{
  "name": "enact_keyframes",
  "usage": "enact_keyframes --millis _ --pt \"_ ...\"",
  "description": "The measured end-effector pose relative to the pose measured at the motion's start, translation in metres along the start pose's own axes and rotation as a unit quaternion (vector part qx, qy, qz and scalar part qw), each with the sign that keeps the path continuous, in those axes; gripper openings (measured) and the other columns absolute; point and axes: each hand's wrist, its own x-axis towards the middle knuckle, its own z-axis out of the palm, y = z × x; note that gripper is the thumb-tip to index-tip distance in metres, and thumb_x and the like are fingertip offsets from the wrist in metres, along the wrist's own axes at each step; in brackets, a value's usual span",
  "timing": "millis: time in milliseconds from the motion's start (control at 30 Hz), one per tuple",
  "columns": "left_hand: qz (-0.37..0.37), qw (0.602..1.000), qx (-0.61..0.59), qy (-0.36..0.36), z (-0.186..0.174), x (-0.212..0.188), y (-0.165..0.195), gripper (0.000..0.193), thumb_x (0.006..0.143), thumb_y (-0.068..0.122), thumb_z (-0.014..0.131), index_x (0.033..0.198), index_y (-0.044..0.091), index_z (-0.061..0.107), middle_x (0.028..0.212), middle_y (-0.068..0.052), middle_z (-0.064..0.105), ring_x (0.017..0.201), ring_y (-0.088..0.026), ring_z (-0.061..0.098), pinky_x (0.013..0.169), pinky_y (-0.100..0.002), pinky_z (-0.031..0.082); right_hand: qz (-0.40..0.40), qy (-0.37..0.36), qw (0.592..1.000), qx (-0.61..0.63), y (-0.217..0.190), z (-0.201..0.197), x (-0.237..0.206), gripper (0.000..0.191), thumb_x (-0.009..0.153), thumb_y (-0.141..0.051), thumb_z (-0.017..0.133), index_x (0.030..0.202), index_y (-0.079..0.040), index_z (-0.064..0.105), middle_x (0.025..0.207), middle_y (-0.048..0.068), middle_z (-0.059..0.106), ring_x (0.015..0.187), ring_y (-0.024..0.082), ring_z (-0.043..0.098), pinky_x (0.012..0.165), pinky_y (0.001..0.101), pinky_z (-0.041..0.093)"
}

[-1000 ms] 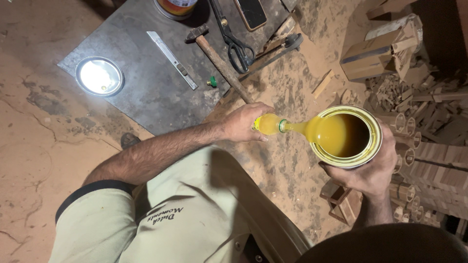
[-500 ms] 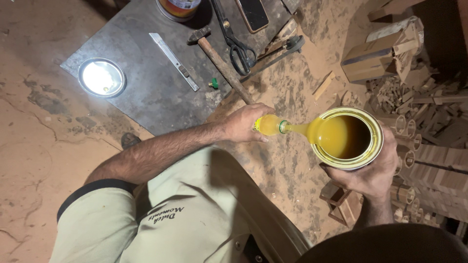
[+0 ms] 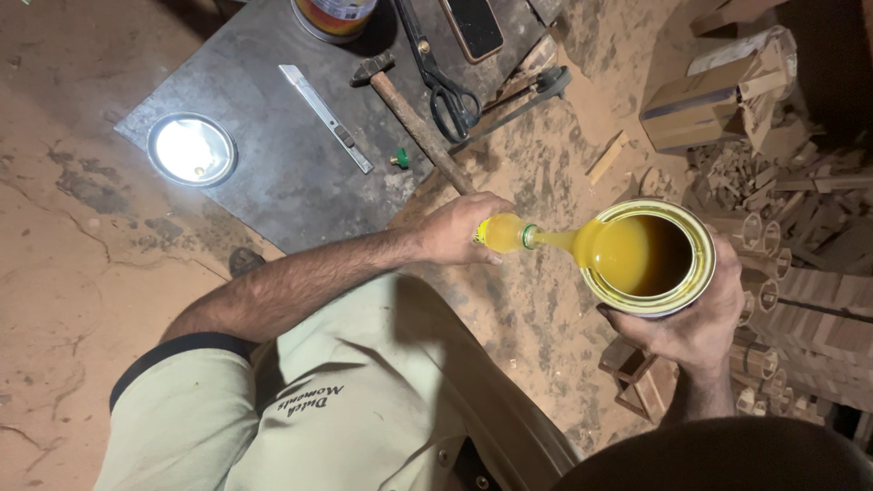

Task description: The person opens a yellow plastic bottle and pours its contents into a metal paint can. They then close the bottle and place it on the table.

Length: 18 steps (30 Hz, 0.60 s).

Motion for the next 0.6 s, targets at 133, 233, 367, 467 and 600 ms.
enact_keyframes --millis 133,233,367,467,600 --pt "-0.023 0.999 0.013 -0.019 0.0 0.001 0.001 0.08 0.071 0.022 0.094 0.136 0.004 0.05 0.13 -0.015 0.057 0.128 -0.032 0.056 0.11 -0.043 0.044 0.003 -0.002 0.999 0.032 -0.003 0.003 0.001 0.098 0.075 -0.021 0.085 0.161 -0.023 0.038 0.143 0.015 0.055 0.129 0.026 0.062 0.106 0.0427 0.062" --pt "-0.025 1.0 0.008 -0.016 0.0 0.0 0.001 0.08 0.071 0.022 0.093 0.136 0.004 0.05 0.131 -0.015 0.058 0.129 -0.032 0.057 0.111 -0.043 0.045 -0.003 -0.003 1.0 0.01 -0.004 0.002 0.001 0.1 0.075 -0.021 0.084 0.163 -0.024 0.036 0.147 0.015 0.054 0.13 0.026 0.062 0.108 0.0427 0.061" --pt "-0.015 1.0 0.0 -0.008 0.002 0.0 -0.002 0.081 0.07 0.022 0.094 0.136 0.003 0.05 0.13 -0.015 0.058 0.127 -0.032 0.058 0.11 -0.043 0.046 0.004 -0.008 1.0 0.026 0.0 0.001 -0.002 0.1 0.074 -0.02 0.084 0.162 -0.024 0.037 0.147 0.015 0.054 0.129 0.025 0.062 0.106 0.042 0.061" --pt "0.001 1.0 -0.007 0.003 0.004 -0.001 -0.005 0.079 0.069 0.021 0.094 0.134 0.003 0.052 0.128 -0.015 0.06 0.126 -0.032 0.059 0.109 -0.043 0.048 0.035 -0.005 0.995 0.098 0.004 0.0 -0.007 0.097 0.077 -0.02 0.086 0.161 -0.023 0.037 0.147 0.017 0.053 0.129 0.026 0.062 0.101 0.0404 0.064" --pt "0.02 1.0 -0.008 0.013 0.006 -0.002 -0.009 0.08 0.067 0.02 0.094 0.133 0.002 0.052 0.127 -0.017 0.06 0.124 -0.034 0.059 0.106 -0.044 0.048 0.003 -0.008 0.999 0.036 0.006 -0.001 -0.008 0.102 0.073 -0.023 0.086 0.161 -0.022 0.036 0.147 0.017 0.053 0.129 0.026 0.061 0.102 0.0411 0.062"
